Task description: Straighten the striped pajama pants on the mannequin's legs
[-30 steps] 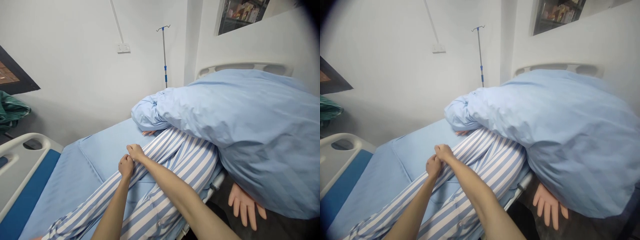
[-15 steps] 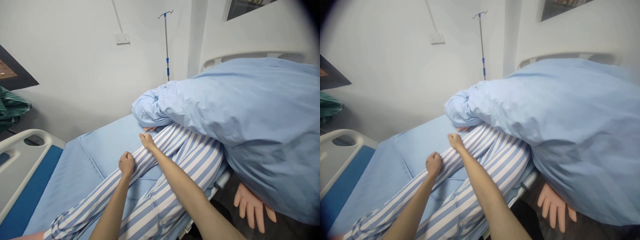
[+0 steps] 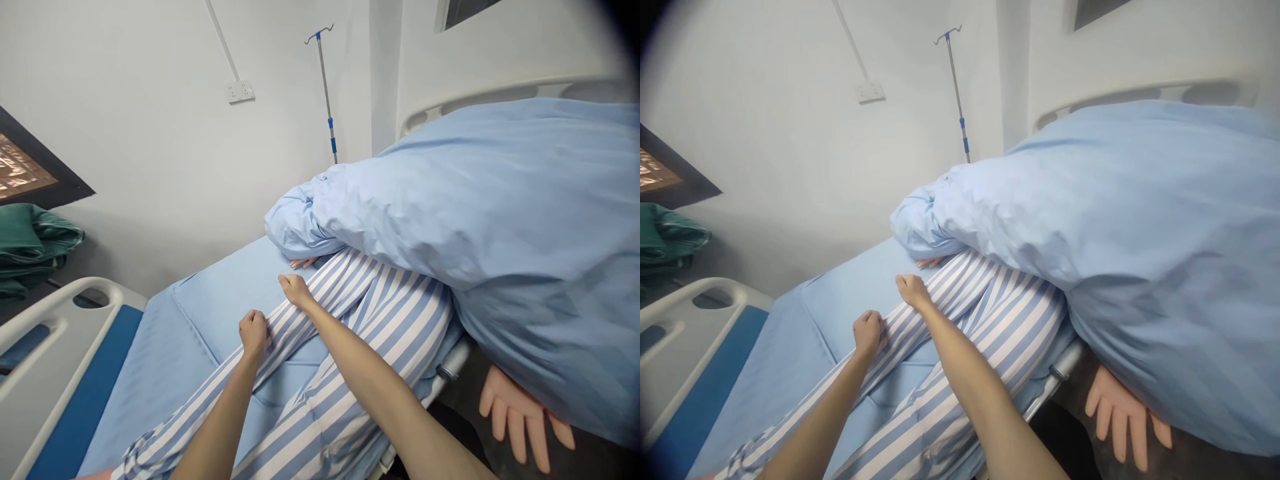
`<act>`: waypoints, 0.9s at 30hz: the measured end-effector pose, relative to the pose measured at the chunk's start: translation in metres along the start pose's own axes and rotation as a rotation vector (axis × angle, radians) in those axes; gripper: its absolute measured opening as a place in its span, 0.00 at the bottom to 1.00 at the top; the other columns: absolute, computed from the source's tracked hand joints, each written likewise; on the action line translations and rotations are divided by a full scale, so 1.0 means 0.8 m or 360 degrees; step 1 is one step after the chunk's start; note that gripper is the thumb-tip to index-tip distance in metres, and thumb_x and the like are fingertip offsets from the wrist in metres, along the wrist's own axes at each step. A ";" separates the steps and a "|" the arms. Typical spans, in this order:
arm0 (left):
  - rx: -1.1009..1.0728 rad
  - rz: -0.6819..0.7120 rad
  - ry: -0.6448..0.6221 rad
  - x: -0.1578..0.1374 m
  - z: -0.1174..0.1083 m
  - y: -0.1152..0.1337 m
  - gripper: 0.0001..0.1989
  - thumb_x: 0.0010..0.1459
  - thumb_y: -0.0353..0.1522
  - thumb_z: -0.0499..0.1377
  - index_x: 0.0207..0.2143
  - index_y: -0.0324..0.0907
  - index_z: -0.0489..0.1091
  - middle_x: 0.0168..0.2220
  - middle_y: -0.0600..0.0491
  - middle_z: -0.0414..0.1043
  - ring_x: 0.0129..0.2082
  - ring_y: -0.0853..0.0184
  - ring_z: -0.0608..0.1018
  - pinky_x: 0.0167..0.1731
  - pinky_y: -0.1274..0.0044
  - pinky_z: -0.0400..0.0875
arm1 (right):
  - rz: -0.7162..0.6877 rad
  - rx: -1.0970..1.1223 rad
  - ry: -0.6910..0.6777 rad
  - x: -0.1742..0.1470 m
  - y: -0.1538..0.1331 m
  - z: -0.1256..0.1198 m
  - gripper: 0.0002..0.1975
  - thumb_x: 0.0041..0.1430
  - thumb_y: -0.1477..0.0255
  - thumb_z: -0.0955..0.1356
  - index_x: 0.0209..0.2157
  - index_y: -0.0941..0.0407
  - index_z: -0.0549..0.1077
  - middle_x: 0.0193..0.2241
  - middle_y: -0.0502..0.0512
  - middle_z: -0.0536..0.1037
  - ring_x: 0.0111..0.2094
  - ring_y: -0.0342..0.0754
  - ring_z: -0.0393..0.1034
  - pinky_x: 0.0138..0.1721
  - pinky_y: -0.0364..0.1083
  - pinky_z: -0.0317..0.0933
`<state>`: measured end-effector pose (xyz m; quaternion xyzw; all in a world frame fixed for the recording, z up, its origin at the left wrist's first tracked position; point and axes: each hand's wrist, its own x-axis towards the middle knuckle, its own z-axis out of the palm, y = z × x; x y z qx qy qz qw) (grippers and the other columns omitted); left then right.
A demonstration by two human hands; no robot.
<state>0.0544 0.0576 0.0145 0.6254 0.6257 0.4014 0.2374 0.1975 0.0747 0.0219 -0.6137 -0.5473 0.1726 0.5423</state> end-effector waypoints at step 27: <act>0.0447 0.0017 0.0073 0.000 0.073 0.055 0.12 0.49 0.30 0.43 0.19 0.43 0.61 0.23 0.51 0.68 0.24 0.68 0.67 0.21 0.78 0.51 | 0.0047 -0.0116 -0.0073 -0.001 -0.002 0.001 0.21 0.56 0.64 0.53 0.17 0.59 0.64 0.15 0.47 0.61 0.21 0.38 0.51 0.23 0.37 0.45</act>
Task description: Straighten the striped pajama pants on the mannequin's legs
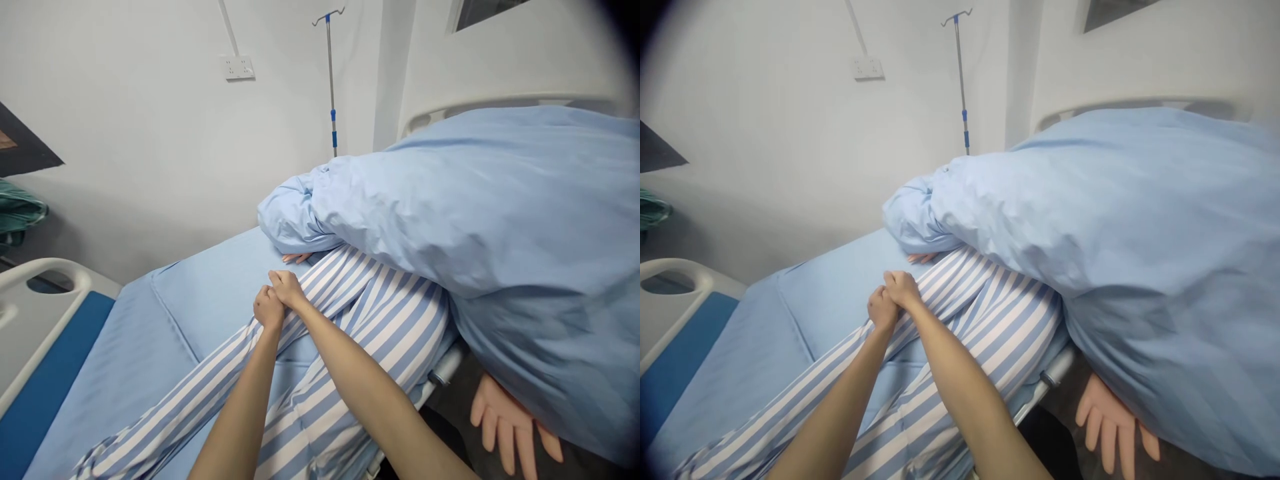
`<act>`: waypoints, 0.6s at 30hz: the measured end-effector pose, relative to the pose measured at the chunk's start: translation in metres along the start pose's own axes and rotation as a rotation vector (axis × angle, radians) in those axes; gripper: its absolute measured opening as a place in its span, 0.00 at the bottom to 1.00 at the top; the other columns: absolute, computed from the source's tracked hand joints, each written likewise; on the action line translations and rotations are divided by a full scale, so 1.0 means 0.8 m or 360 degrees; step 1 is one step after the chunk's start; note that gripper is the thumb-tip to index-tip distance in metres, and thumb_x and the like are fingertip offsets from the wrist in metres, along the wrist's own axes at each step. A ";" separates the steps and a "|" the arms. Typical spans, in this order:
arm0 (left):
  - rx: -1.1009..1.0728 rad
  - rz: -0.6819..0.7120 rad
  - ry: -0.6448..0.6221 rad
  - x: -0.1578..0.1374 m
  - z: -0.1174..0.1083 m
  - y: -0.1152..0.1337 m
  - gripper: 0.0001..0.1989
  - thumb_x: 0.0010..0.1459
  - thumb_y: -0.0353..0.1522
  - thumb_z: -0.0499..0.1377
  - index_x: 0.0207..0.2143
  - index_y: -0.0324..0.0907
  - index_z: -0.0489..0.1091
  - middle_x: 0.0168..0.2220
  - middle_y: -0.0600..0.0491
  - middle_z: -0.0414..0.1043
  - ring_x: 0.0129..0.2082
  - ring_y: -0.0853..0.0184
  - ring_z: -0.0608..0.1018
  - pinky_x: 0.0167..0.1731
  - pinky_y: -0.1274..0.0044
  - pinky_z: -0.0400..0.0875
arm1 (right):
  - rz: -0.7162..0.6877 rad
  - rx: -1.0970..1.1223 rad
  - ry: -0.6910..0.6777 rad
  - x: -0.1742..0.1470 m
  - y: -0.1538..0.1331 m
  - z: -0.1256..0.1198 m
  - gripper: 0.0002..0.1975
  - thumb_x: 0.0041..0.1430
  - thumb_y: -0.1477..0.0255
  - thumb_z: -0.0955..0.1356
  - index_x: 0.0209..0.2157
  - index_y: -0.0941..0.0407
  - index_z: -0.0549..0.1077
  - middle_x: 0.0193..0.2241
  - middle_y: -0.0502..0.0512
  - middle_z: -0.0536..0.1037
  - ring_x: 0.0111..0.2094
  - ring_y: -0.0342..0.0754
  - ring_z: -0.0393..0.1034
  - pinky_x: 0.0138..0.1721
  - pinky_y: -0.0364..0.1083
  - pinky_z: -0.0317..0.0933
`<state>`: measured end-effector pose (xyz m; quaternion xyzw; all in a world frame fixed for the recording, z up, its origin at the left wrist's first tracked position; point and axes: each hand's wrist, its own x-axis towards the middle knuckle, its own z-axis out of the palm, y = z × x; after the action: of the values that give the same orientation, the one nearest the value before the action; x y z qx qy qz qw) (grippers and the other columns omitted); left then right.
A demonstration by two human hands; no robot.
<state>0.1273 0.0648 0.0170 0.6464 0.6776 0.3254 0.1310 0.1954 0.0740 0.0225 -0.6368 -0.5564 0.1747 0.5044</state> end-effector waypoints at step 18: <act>0.0077 0.0001 0.0013 -0.002 0.002 -0.003 0.11 0.50 0.30 0.43 0.22 0.44 0.64 0.25 0.50 0.68 0.24 0.66 0.65 0.22 0.77 0.49 | -0.0149 -0.0217 0.0023 0.045 -0.023 -0.080 0.22 0.57 0.66 0.54 0.19 0.60 0.70 0.17 0.49 0.68 0.23 0.40 0.60 0.26 0.38 0.49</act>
<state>0.1267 0.0634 0.0139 0.6484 0.6855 0.3115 0.1124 0.2469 0.0748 0.0773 -0.6442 -0.5925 0.1079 0.4715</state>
